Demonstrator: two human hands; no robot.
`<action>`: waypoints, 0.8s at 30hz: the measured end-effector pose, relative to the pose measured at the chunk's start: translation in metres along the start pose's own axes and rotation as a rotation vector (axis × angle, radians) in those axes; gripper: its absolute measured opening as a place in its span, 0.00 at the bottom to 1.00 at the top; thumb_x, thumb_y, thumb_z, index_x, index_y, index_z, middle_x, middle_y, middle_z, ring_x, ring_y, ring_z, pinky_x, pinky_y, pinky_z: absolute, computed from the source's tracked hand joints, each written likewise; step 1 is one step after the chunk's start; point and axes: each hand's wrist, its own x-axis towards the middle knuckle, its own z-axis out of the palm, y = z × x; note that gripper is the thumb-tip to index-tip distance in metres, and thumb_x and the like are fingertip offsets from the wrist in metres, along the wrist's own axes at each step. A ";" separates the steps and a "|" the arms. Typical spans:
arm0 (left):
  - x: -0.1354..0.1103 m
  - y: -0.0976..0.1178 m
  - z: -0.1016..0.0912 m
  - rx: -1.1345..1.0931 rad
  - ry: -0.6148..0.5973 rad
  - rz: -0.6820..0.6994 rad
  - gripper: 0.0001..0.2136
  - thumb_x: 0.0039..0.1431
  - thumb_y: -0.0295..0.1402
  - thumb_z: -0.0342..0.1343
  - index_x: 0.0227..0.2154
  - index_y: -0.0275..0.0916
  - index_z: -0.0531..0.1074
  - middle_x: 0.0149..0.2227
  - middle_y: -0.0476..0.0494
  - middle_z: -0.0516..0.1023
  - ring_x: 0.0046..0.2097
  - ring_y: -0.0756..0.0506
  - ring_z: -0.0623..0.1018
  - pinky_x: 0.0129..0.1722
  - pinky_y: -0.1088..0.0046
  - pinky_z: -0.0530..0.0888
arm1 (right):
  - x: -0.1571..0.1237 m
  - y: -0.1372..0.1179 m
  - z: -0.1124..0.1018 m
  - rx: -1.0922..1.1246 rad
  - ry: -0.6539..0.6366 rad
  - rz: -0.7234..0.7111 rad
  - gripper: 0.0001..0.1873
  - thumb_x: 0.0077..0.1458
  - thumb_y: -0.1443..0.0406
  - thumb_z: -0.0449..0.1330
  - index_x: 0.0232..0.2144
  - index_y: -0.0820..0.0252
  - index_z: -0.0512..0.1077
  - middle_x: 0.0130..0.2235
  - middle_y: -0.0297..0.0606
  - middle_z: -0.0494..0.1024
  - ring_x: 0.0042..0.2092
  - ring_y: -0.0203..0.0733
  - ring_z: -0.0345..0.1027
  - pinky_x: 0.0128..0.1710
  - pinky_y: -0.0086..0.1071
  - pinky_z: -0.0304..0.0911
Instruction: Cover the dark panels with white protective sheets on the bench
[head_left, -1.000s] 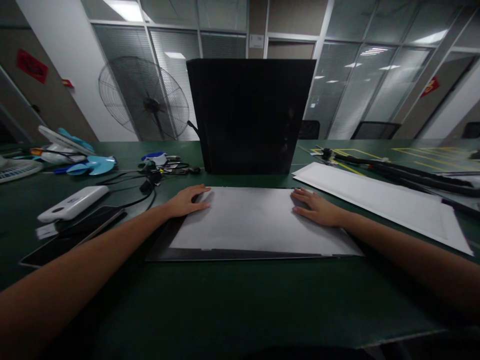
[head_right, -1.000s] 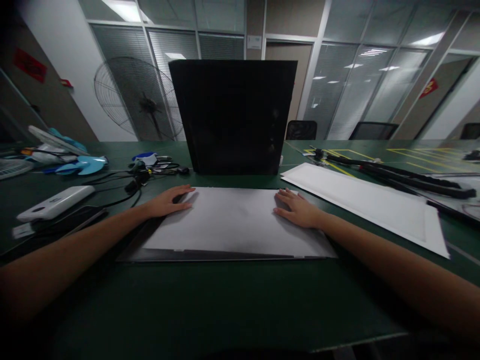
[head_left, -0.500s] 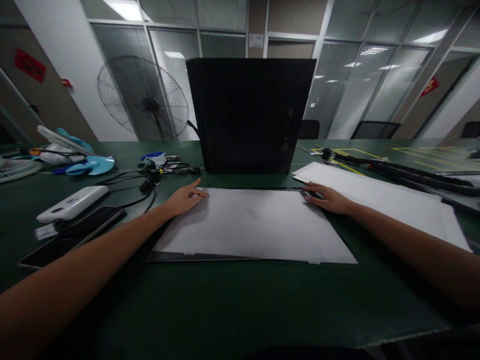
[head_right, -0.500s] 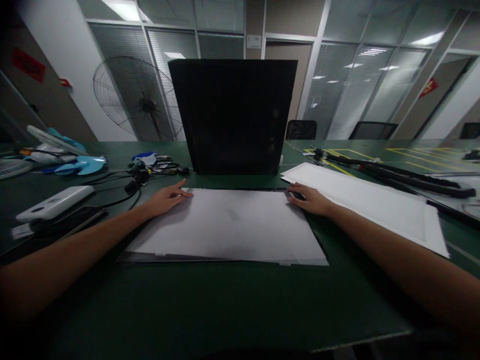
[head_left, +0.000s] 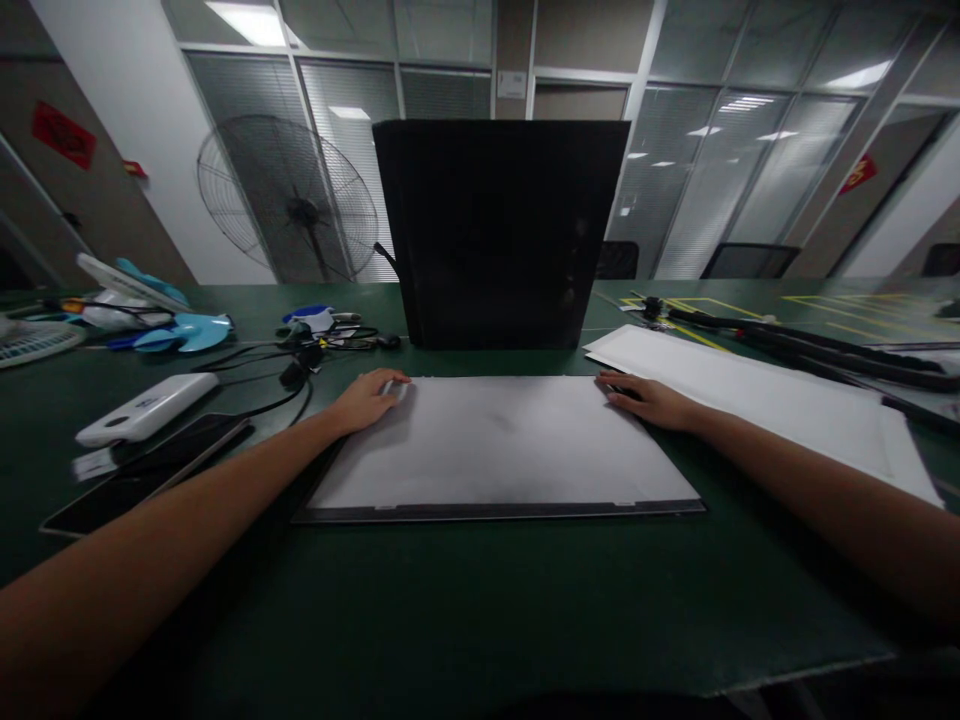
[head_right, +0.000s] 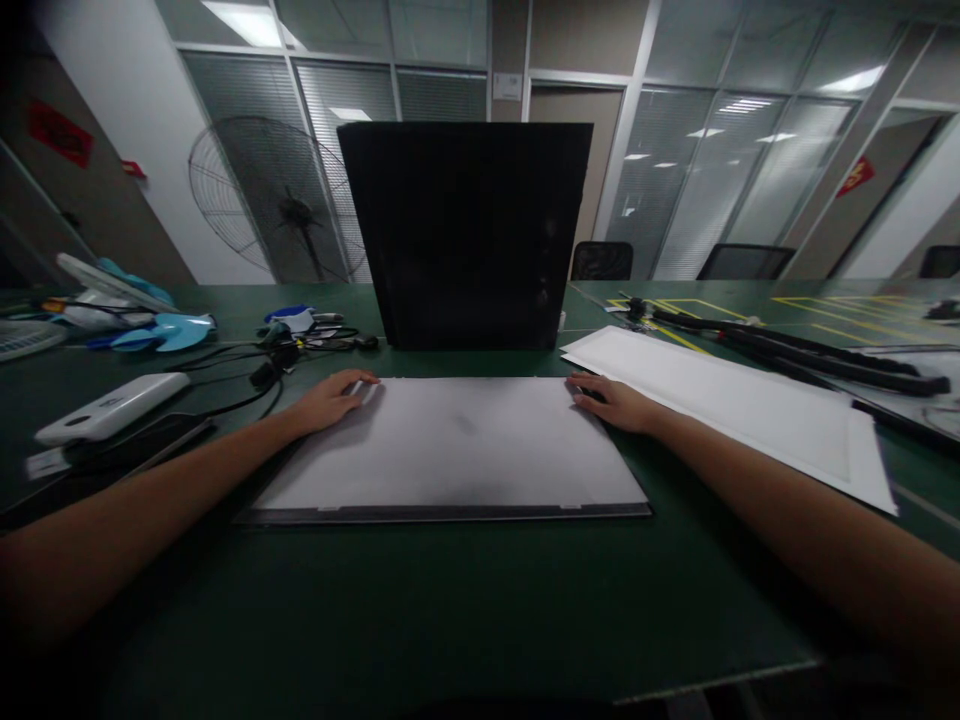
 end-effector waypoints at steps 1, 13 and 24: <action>-0.001 0.000 0.000 -0.002 -0.016 0.017 0.27 0.57 0.34 0.49 0.60 0.38 0.73 0.67 0.38 0.72 0.69 0.37 0.69 0.71 0.53 0.61 | -0.001 -0.001 -0.001 -0.003 -0.006 -0.009 0.40 0.66 0.41 0.50 0.69 0.56 0.66 0.72 0.45 0.63 0.71 0.58 0.58 0.72 0.53 0.51; 0.001 0.002 0.003 0.021 -0.064 0.055 0.29 0.62 0.42 0.48 0.63 0.37 0.72 0.70 0.35 0.69 0.70 0.35 0.68 0.72 0.57 0.60 | -0.005 -0.005 -0.004 -0.070 -0.066 0.008 0.42 0.66 0.38 0.48 0.72 0.53 0.62 0.74 0.42 0.56 0.70 0.60 0.58 0.72 0.57 0.50; -0.002 0.001 0.002 0.040 -0.059 0.061 0.30 0.62 0.45 0.47 0.63 0.37 0.72 0.69 0.37 0.70 0.69 0.36 0.69 0.71 0.59 0.60 | -0.005 -0.009 -0.003 -0.089 -0.074 0.011 0.42 0.67 0.39 0.48 0.73 0.54 0.60 0.74 0.43 0.56 0.71 0.60 0.58 0.72 0.57 0.50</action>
